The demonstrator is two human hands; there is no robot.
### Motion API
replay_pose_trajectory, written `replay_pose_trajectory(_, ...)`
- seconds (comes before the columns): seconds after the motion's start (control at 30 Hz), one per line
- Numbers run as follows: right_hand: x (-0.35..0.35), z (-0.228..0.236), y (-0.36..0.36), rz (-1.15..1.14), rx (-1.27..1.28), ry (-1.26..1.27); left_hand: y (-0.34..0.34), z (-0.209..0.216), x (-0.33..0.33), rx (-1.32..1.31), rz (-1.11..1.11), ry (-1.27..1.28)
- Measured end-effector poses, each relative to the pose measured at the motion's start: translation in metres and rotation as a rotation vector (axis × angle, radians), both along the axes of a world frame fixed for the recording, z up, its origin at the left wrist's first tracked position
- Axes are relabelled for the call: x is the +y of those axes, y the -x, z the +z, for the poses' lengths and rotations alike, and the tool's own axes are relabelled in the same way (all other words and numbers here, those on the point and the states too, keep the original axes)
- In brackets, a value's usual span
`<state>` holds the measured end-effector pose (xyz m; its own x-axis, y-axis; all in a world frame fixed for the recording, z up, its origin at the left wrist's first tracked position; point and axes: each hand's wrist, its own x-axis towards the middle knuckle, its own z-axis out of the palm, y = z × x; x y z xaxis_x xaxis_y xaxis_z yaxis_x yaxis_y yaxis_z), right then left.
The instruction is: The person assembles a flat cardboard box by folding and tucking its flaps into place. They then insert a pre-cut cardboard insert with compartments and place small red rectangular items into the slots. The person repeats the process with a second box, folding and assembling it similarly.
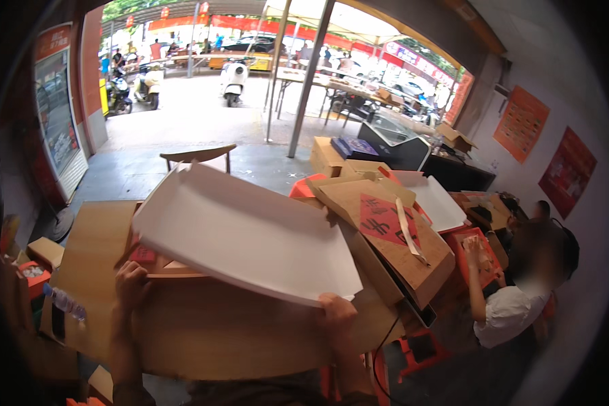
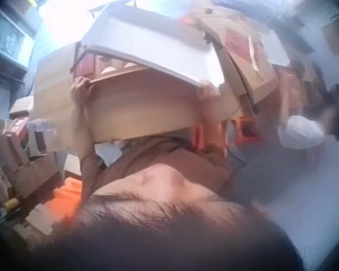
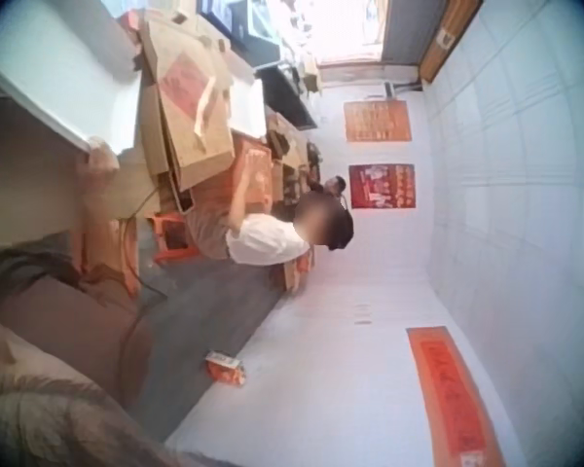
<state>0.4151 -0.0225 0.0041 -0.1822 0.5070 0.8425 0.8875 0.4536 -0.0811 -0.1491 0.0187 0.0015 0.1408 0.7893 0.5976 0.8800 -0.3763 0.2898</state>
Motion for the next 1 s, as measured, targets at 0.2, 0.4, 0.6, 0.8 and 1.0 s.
replay_pose_trajectory(0.2,-0.01,0.007,-0.014,-0.139,-0.009,-0.018,0.031,0.006,-0.005,0.008,0.222,0.103)
replay_pose_trajectory(0.4,0.002,-0.018,-0.033,-0.146,-0.091,0.409,0.042,-0.008,-0.02,0.097,0.494,0.04)
replay_pose_trajectory(0.6,-0.001,-0.033,-0.022,0.141,-0.08,0.134,0.053,-0.033,0.011,0.293,0.827,0.03)
replay_pose_trajectory(0.8,-0.004,-0.004,-0.007,0.292,-0.26,0.275,0.062,-0.037,0.037,0.348,0.99,0.17)
replay_pose_trajectory(1.0,0.008,0.01,0.013,0.311,-0.289,0.444,0.006,0.008,0.017,0.16,0.421,-0.234)
